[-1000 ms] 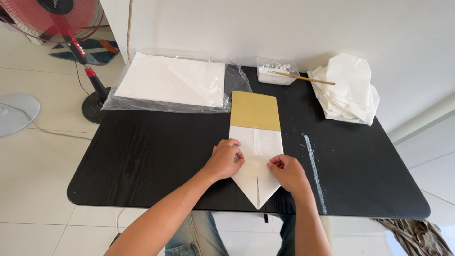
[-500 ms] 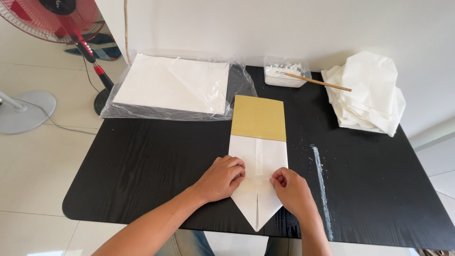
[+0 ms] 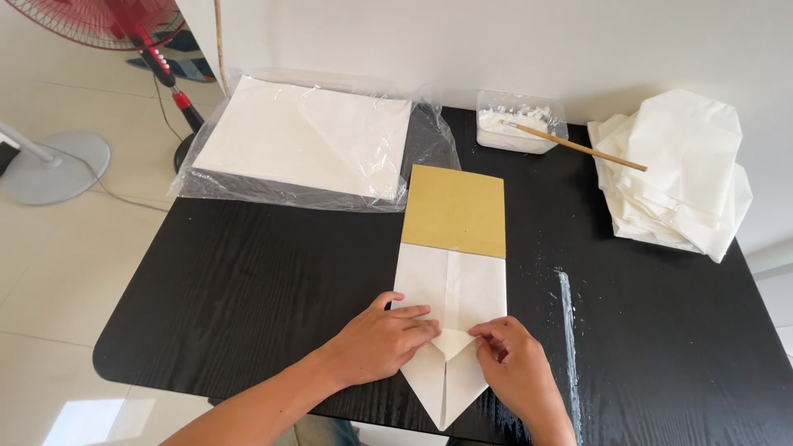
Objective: The person places a paper template on a white sheet, applies glue with a brush to the edges, and folds the paper around the template.
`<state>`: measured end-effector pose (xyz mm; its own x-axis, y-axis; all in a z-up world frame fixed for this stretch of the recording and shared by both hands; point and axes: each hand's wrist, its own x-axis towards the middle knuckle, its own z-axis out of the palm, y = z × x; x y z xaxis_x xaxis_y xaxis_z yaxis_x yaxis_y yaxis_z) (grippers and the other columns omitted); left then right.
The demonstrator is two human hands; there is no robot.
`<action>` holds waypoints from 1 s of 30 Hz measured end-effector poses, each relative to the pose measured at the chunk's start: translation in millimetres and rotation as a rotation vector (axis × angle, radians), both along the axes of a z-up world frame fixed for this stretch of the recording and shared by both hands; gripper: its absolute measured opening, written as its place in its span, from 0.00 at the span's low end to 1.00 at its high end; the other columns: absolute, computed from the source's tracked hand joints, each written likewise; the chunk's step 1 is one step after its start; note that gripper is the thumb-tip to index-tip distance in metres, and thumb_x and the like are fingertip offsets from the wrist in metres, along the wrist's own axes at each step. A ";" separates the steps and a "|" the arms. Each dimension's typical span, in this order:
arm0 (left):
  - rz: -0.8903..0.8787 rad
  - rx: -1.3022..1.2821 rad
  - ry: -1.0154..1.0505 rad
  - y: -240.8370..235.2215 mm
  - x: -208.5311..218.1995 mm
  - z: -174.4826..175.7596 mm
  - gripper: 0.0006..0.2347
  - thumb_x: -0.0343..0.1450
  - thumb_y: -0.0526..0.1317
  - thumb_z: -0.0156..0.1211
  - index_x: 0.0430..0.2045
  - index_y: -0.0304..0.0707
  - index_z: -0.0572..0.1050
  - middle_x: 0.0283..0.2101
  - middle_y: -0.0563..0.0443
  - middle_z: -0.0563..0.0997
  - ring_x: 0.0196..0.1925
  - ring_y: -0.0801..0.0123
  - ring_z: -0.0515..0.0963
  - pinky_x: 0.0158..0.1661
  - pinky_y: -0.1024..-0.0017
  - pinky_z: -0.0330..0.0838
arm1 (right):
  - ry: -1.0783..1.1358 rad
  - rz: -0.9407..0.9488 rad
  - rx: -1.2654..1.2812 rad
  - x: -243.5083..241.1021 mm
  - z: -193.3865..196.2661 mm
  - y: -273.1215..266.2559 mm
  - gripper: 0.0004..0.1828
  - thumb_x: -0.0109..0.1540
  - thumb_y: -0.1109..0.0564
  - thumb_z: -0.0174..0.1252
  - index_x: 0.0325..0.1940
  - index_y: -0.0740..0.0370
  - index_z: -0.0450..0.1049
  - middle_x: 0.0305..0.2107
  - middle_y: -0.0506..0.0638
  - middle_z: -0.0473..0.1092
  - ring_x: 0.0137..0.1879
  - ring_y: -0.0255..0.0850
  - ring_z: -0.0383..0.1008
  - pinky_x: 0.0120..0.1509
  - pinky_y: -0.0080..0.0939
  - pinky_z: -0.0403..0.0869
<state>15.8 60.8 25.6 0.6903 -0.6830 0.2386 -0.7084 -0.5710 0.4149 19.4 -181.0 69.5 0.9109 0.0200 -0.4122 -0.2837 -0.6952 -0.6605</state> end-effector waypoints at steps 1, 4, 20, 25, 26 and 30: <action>0.010 0.009 -0.070 -0.9 -2.6 -0.2 0.11 0.76 0.33 0.54 0.51 0.36 0.77 0.55 0.47 0.83 0.63 0.56 0.77 0.58 0.51 0.61 | -0.034 0.001 0.022 -0.9 -4.0 -1.3 0.13 0.62 0.57 0.56 0.44 0.51 0.86 0.37 0.40 0.75 0.36 0.34 0.74 0.47 0.32 0.74; 0.001 0.009 -0.163 -2.0 -4.6 -5.0 0.13 0.75 0.30 0.53 0.55 0.32 0.76 0.52 0.45 0.84 0.61 0.56 0.79 0.54 0.59 0.67 | -0.048 -0.016 0.038 -4.9 0.9 1.3 0.14 0.62 0.57 0.55 0.44 0.51 0.86 0.38 0.39 0.75 0.37 0.33 0.75 0.48 0.32 0.74; 0.205 0.190 -0.147 -45.4 -37.9 8.7 0.23 0.74 0.42 0.50 0.60 0.21 0.70 0.44 0.39 0.76 0.47 0.52 0.74 0.51 0.58 0.67 | -0.092 -0.050 -0.204 -4.0 3.3 26.9 0.18 0.62 0.38 0.62 0.35 0.53 0.69 0.33 0.42 0.69 0.38 0.38 0.67 0.43 0.39 0.68; 0.209 0.162 -0.066 -44.0 -47.2 4.9 0.27 0.69 0.43 0.47 0.60 0.18 0.68 0.52 0.35 0.72 0.53 0.49 0.71 0.58 0.55 0.62 | -0.059 -0.047 -0.138 -5.8 9.0 20.6 0.18 0.59 0.40 0.66 0.42 0.53 0.75 0.36 0.43 0.70 0.42 0.35 0.68 0.47 0.36 0.69; 0.212 0.173 -0.053 -43.2 -49.1 5.0 0.28 0.69 0.45 0.47 0.61 0.19 0.67 0.56 0.35 0.71 0.55 0.49 0.70 0.60 0.53 0.60 | -0.053 -0.046 -0.121 -5.7 7.6 18.7 0.18 0.58 0.41 0.68 0.44 0.53 0.76 0.37 0.43 0.71 0.43 0.35 0.69 0.49 0.35 0.70; 0.177 0.246 -0.015 -40.0 -51.9 -8.2 0.31 0.72 0.47 0.40 0.68 0.20 0.55 0.74 0.28 0.54 0.77 0.49 0.51 0.73 0.52 0.33 | -0.050 -0.026 -0.106 -5.2 -4.1 9.5 0.23 0.54 0.41 0.71 0.47 0.51 0.76 0.42 0.41 0.74 0.49 0.34 0.72 0.54 0.36 0.73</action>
